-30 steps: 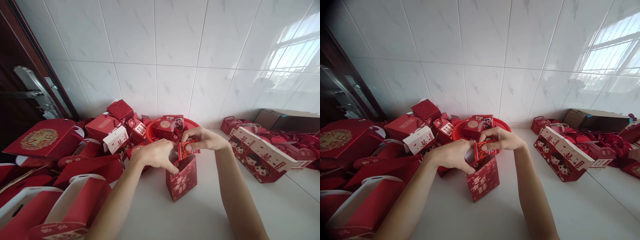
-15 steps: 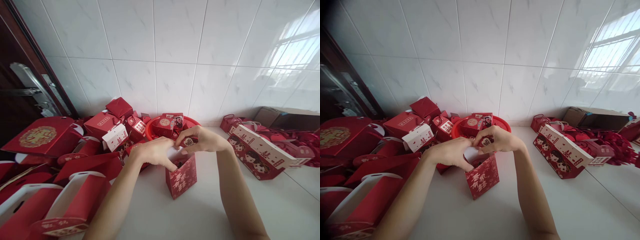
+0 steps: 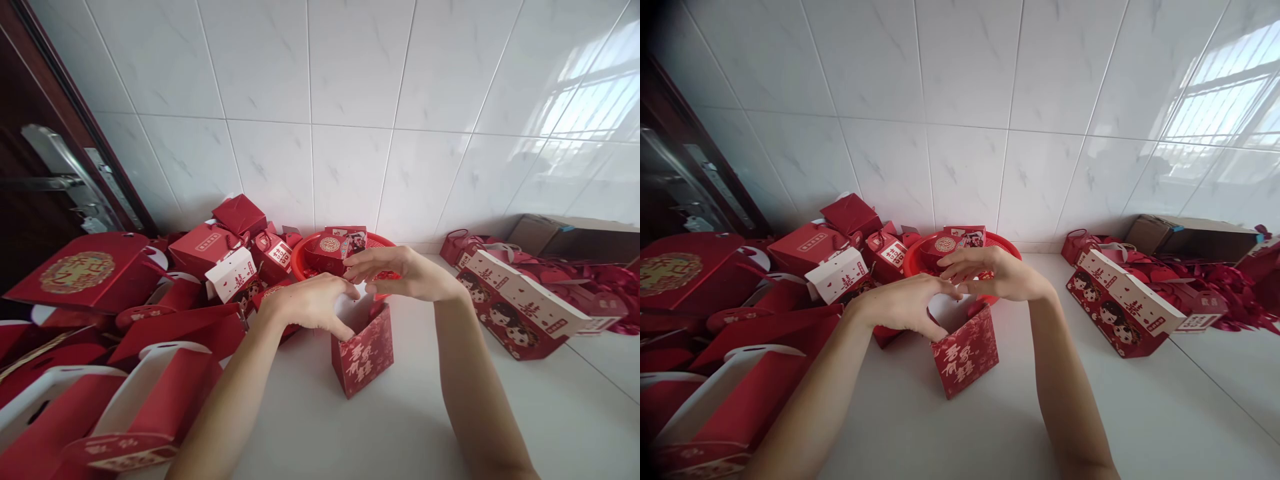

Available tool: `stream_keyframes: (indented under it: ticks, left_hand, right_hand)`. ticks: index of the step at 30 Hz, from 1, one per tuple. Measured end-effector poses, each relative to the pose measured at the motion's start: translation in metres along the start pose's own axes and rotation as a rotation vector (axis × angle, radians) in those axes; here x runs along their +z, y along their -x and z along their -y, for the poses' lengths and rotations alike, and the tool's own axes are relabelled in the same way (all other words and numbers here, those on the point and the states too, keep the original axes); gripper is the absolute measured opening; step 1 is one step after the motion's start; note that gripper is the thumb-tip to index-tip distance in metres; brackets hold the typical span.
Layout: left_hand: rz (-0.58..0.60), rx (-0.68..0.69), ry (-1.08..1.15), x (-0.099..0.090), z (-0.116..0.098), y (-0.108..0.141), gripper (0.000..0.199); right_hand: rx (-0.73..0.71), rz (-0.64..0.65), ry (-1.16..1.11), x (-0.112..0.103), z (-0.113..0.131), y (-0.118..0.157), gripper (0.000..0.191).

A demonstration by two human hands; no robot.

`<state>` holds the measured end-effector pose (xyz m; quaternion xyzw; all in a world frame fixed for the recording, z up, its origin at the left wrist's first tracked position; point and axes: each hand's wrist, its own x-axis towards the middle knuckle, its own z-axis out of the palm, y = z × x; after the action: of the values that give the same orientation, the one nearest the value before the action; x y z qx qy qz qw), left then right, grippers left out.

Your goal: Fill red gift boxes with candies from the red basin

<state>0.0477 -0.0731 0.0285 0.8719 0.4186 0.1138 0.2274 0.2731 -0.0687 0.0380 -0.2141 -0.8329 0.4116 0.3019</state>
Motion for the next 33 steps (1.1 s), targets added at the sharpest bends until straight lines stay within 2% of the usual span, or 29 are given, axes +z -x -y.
stream_keyframes:
  ticks: [4,10,13,15,18,21,23,25,29,31,33]
  left_hand:
    - [0.033,-0.011,-0.015,0.000,0.001,0.000,0.063]
    - [-0.013,0.181,0.117,-0.008,0.005,-0.003,0.049]
    - [-0.080,0.267,0.166,-0.011,0.007,-0.003,0.046]
    - [-0.131,0.320,0.206,-0.012,0.008,-0.005,0.041]
    - [-0.164,0.388,0.274,-0.008,0.006,-0.010,0.032]
    - [-0.163,0.415,0.372,0.001,0.001,-0.020,0.025]
    - [-0.166,0.404,0.496,0.012,-0.001,-0.029,0.036]
    - [-0.161,0.371,0.639,0.025,0.000,-0.037,0.058]
    - [-0.169,0.288,0.815,0.055,0.011,-0.044,0.090]
    - [-0.170,0.219,0.867,0.067,0.016,-0.041,0.095]
    - [-0.171,0.163,0.904,0.075,0.019,-0.035,0.088]
  right_hand:
    - [0.034,-0.098,0.028,-0.005,0.003,0.004,0.041]
    - [0.044,-0.188,0.045,-0.015,-0.002,0.022,0.053]
    - [0.111,-0.217,0.063,-0.009,-0.016,0.037,0.073]
    - [0.146,-0.200,0.026,0.003,-0.026,0.047,0.077]
    - [0.174,-0.193,-0.124,0.025,-0.033,0.061,0.052]
    - [0.161,-0.343,-0.199,0.044,-0.034,0.071,0.036]
    - [0.163,-0.467,-0.202,0.052,-0.036,0.078,0.035]
    - [0.179,-0.568,-0.207,0.057,-0.042,0.084,0.037]
    - [0.208,-0.723,-0.202,0.066,-0.057,0.094,0.043]
    - [0.217,-0.768,-0.222,0.070,-0.063,0.096,0.044]
    - [0.219,-0.785,-0.255,0.074,-0.067,0.097,0.043]
